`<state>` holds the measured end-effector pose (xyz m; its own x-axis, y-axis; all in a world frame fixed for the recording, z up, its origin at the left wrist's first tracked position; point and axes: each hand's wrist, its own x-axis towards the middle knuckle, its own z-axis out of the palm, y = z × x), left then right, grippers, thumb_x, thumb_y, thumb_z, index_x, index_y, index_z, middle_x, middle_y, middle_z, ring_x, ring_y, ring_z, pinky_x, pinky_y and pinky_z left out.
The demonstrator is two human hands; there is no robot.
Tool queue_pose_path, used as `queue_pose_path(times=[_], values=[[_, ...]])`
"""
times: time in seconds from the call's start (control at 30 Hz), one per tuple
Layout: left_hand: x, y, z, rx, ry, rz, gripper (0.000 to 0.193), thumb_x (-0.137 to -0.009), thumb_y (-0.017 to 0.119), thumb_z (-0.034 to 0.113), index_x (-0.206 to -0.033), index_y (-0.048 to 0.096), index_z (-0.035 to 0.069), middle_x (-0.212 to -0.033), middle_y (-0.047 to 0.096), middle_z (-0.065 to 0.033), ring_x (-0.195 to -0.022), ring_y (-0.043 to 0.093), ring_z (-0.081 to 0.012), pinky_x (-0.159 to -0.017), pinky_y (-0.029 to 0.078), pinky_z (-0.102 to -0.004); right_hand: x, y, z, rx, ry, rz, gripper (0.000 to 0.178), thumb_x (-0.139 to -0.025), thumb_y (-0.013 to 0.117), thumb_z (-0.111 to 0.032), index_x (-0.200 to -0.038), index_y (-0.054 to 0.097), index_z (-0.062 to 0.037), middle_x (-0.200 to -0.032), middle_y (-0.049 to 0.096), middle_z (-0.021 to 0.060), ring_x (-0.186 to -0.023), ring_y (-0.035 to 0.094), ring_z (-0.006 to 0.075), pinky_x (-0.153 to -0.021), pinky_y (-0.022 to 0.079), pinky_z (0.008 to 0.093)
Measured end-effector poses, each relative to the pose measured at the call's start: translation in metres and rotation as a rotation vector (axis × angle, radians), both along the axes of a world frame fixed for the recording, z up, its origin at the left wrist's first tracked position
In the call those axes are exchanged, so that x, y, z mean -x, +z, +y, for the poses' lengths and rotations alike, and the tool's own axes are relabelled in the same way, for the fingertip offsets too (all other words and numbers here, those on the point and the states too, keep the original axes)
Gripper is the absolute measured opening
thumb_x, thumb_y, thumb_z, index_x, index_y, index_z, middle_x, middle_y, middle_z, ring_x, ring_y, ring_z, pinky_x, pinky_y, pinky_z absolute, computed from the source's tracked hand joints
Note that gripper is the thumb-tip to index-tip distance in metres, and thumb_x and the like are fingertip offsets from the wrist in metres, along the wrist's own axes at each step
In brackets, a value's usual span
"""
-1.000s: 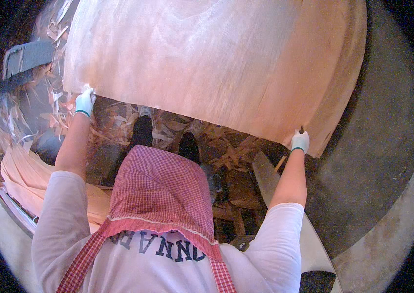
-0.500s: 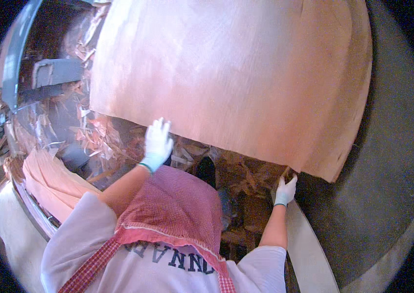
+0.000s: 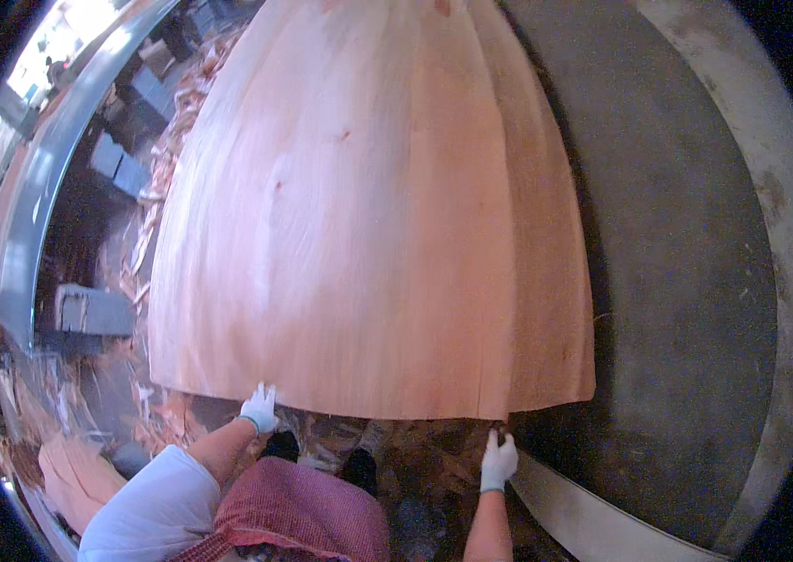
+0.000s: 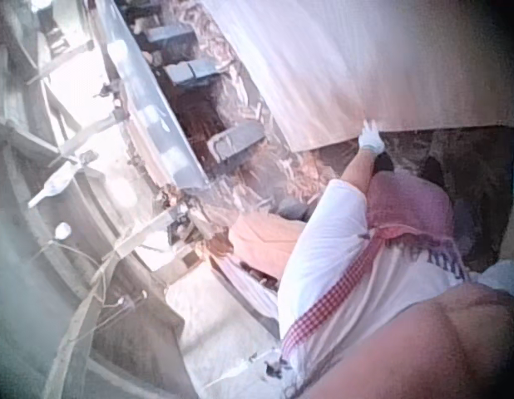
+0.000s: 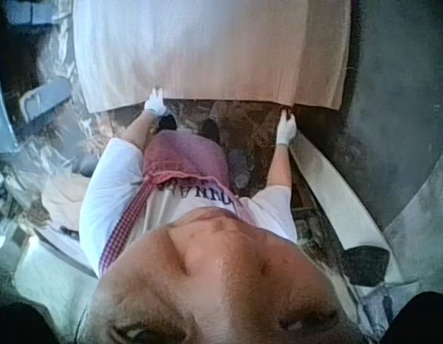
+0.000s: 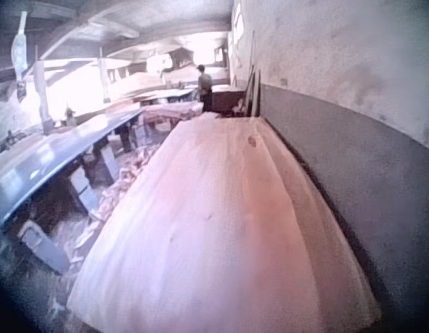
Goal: The person uses a knife to cut away damaged sections of wood veneer sheets and applies tape to secure the edges and repair gaps on several large stacks of wooden boards.
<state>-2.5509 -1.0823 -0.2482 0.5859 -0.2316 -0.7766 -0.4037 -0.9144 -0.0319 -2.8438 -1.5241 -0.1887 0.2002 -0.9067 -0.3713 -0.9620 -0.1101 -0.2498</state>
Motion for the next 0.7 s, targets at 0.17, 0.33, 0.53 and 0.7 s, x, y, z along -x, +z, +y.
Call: queue_pose_path(times=[0.17, 0.33, 0.53, 0.7], values=[[-0.001, 0.002, -0.006, -0.051, 0.024, 0.081, 0.087, -0.08, 0.06, 0.028, -0.152, 0.015, 0.01, -0.157, 0.011, -0.0249, -0.137, 0.033, -0.0387, -0.106, 0.037, -0.047, 0.068, 0.028, -0.044, 0.163, -0.102, 0.108, 0.045, -0.088, 0.064, -0.042, -0.107, 0.063, -0.0018, -0.095, 0.065, 0.0207, -0.09, 0.062, 0.0375, -0.077, 0.048, 0.0469], [-0.003, 0.018, -0.016, -0.03, 0.027, 0.103, 0.087, -0.08, 0.059, 0.028, -0.152, 0.015, 0.009, -0.156, 0.011, -0.026, -0.137, 0.035, -0.0384, -0.106, 0.037, -0.0468, 0.09, 0.031, -0.107, 0.334, -0.078, 0.124, 0.044, -0.088, 0.063, -0.043, -0.106, 0.06, -0.0032, -0.097, 0.063, 0.0218, -0.09, 0.06, 0.0396, -0.077, 0.047, 0.0488], [-0.005, 0.006, -0.006, -0.027, 0.014, 0.1, 0.088, -0.08, 0.059, 0.029, -0.152, 0.014, 0.009, -0.156, 0.01, -0.0267, -0.134, 0.039, -0.0394, -0.105, 0.039, -0.0465, 0.107, 0.062, -0.158, 0.442, -0.085, 0.197, 0.041, -0.087, 0.063, -0.044, -0.103, 0.06, -0.006, -0.095, 0.063, 0.0226, -0.09, 0.06, 0.0401, -0.077, 0.046, 0.0499], [-0.002, 0.005, -0.004, -0.013, 0.016, 0.068, 0.088, -0.08, 0.059, 0.029, -0.152, 0.014, 0.009, -0.156, 0.01, -0.0269, -0.134, 0.04, -0.0392, -0.104, 0.04, -0.0462, 0.09, 0.089, -0.176, 0.568, -0.06, 0.227, 0.039, -0.089, 0.062, -0.043, -0.104, 0.06, -0.0074, -0.094, 0.062, 0.0186, -0.086, 0.06, 0.0373, -0.073, 0.047, 0.0479]])
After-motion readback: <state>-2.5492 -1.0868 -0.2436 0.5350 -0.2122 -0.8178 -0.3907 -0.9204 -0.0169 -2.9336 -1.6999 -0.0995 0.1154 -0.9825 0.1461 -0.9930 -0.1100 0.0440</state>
